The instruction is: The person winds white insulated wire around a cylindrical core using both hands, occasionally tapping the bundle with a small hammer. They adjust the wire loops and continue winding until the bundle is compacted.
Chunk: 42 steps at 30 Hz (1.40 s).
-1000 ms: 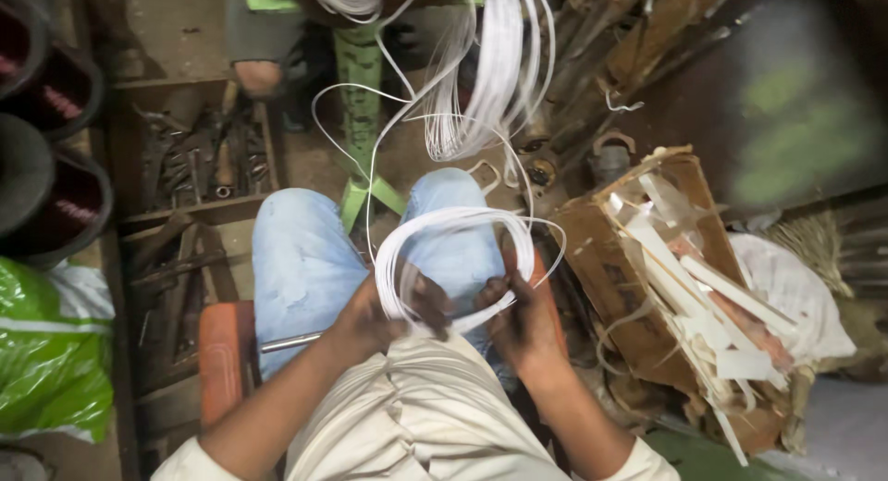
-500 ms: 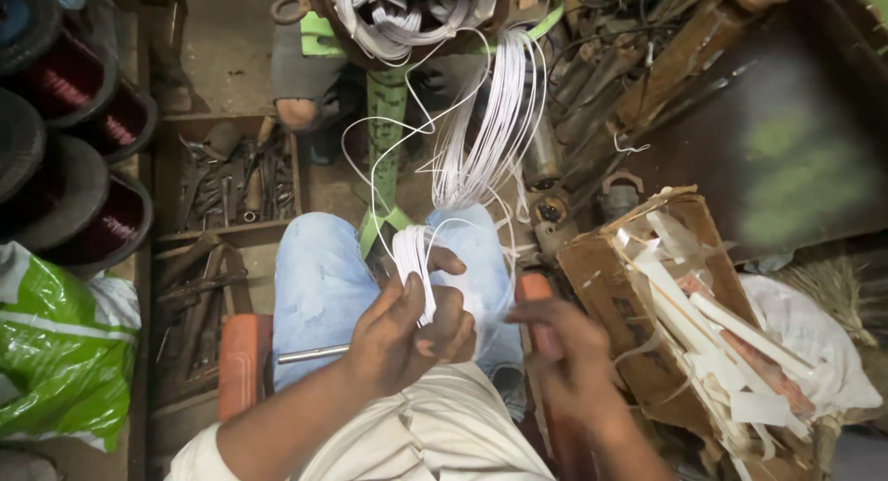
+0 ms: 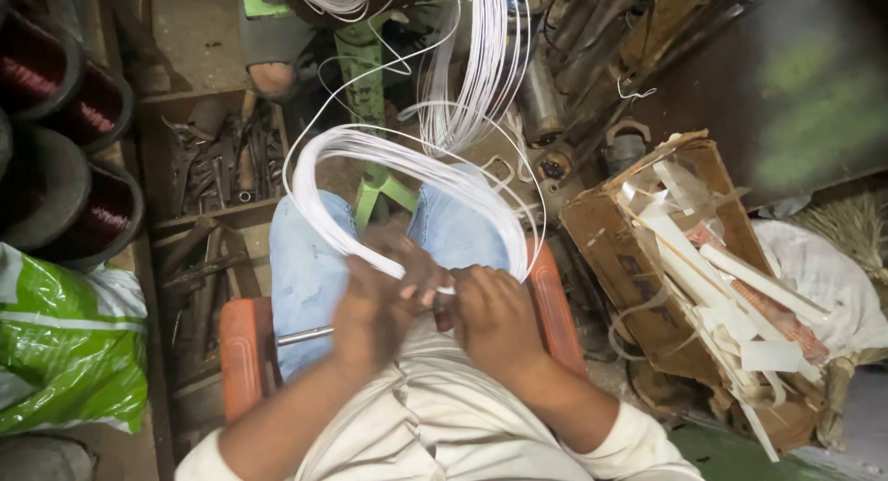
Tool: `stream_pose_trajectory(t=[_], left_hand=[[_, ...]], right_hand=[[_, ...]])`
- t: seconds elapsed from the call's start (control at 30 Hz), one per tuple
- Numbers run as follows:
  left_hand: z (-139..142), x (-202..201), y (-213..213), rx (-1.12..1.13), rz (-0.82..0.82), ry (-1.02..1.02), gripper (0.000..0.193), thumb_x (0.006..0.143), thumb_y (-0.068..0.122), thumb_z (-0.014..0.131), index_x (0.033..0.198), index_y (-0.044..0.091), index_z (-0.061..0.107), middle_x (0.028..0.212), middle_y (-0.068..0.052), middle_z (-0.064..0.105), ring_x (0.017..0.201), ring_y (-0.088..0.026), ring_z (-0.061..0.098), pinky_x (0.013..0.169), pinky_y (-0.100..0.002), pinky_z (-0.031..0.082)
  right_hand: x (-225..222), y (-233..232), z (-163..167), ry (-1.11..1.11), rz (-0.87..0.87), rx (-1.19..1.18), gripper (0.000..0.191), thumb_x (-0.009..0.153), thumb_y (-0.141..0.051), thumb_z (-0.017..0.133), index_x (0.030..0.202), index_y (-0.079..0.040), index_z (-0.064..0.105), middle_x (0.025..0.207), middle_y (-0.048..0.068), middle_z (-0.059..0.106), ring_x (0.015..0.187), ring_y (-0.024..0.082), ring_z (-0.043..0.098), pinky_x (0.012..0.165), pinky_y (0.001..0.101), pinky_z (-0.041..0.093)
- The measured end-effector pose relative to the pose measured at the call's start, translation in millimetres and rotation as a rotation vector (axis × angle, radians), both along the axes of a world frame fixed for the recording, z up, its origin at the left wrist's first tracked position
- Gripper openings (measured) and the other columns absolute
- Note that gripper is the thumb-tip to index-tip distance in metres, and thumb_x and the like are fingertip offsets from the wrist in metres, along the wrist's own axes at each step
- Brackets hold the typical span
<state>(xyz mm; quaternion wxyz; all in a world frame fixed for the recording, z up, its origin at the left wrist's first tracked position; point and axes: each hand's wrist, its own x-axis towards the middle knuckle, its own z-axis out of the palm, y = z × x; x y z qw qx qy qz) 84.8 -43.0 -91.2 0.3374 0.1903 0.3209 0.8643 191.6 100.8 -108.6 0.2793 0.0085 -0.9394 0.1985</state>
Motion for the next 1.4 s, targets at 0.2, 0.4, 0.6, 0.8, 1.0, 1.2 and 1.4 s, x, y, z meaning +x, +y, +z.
stream_pose_trajectory(t=[0.2, 0.4, 0.6, 0.8, 1.0, 1.2, 1.4], left_hand=[[-17, -20, -27, 0.509, -0.263, -0.241, 0.064, 0.099, 0.075, 0.036, 0.078, 0.015, 0.037, 0.063, 0.004, 0.024, 0.059, -0.016, 0.026, 0.062, -0.036, 0.026], [-15, -33, -79, 0.493, -0.323, -0.176, 0.066, 0.099, 0.079, 0.035, 0.076, 0.017, 0.034, 0.062, 0.004, 0.020, 0.056, -0.017, 0.021, 0.058, -0.037, 0.026], [19, -47, -96, 0.273, -0.243, -0.222, 0.054, 0.093, 0.066, 0.040, 0.091, 0.014, 0.053, 0.064, 0.004, 0.032, 0.058, -0.015, 0.032, 0.059, -0.033, 0.036], [28, -59, -83, -0.680, -0.216, -0.192, 0.045, 0.101, 0.042, 0.050, 0.120, 0.004, 0.063, 0.072, 0.001, 0.052, 0.065, -0.013, 0.050, 0.065, -0.032, 0.046], [12, -10, -55, -0.845, -0.194, 0.404, 0.047, 0.110, 0.042, 0.040, 0.101, -0.001, 0.059, 0.065, -0.003, 0.055, 0.058, -0.015, 0.054, 0.054, -0.032, 0.047], [50, 5, -63, -0.802, -0.330, 0.723, 0.035, 0.108, 0.034, 0.043, 0.123, 0.005, 0.056, 0.060, -0.006, 0.054, 0.053, -0.015, 0.057, 0.056, -0.034, 0.048], [24, -19, -75, -0.797, 0.126, 0.539, 0.043, 0.107, 0.036, 0.044, 0.093, 0.001, 0.064, 0.056, -0.004, 0.052, 0.052, -0.012, 0.048, 0.049, -0.032, 0.041]], right_hand=[[4, -14, 10, -0.063, 0.263, -0.024, 0.030, 0.085, -0.014, 0.078, 0.106, -0.002, 0.061, 0.101, 0.014, 0.063, 0.095, 0.030, 0.064, 0.086, 0.0416, 0.049], [29, 39, 26, 0.175, 0.236, 0.690, 0.017, 0.098, -0.027, 0.068, 0.115, -0.027, 0.065, 0.119, -0.008, 0.066, 0.128, 0.012, 0.058, 0.117, 0.0513, 0.020], [47, 85, 2, 0.099, 0.265, 0.895, 0.017, 0.098, -0.032, 0.064, 0.115, -0.032, 0.064, 0.129, -0.012, 0.066, 0.138, 0.009, 0.050, 0.122, 0.0544, 0.014], [27, 91, 4, -0.413, 0.403, 0.816, 0.044, 0.083, -0.033, 0.063, 0.125, -0.021, 0.068, 0.129, -0.005, 0.068, 0.134, 0.014, 0.050, 0.115, 0.0533, 0.030], [-20, 49, 77, -0.169, 0.483, 0.422, 0.049, 0.099, -0.038, 0.067, 0.145, -0.020, 0.064, 0.135, 0.004, 0.063, 0.135, 0.026, 0.049, 0.116, 0.0483, 0.036], [-122, 51, 130, -0.057, 0.513, 0.382, 0.051, 0.094, -0.037, 0.068, 0.140, -0.018, 0.062, 0.127, 0.010, 0.069, 0.133, 0.028, 0.057, 0.120, 0.0659, 0.020], [-74, 66, 105, -0.951, 0.094, 0.684, 0.066, 0.097, -0.066, 0.052, 0.158, -0.042, 0.046, 0.120, -0.004, 0.067, 0.129, 0.014, 0.055, 0.136, 0.0393, 0.012]])
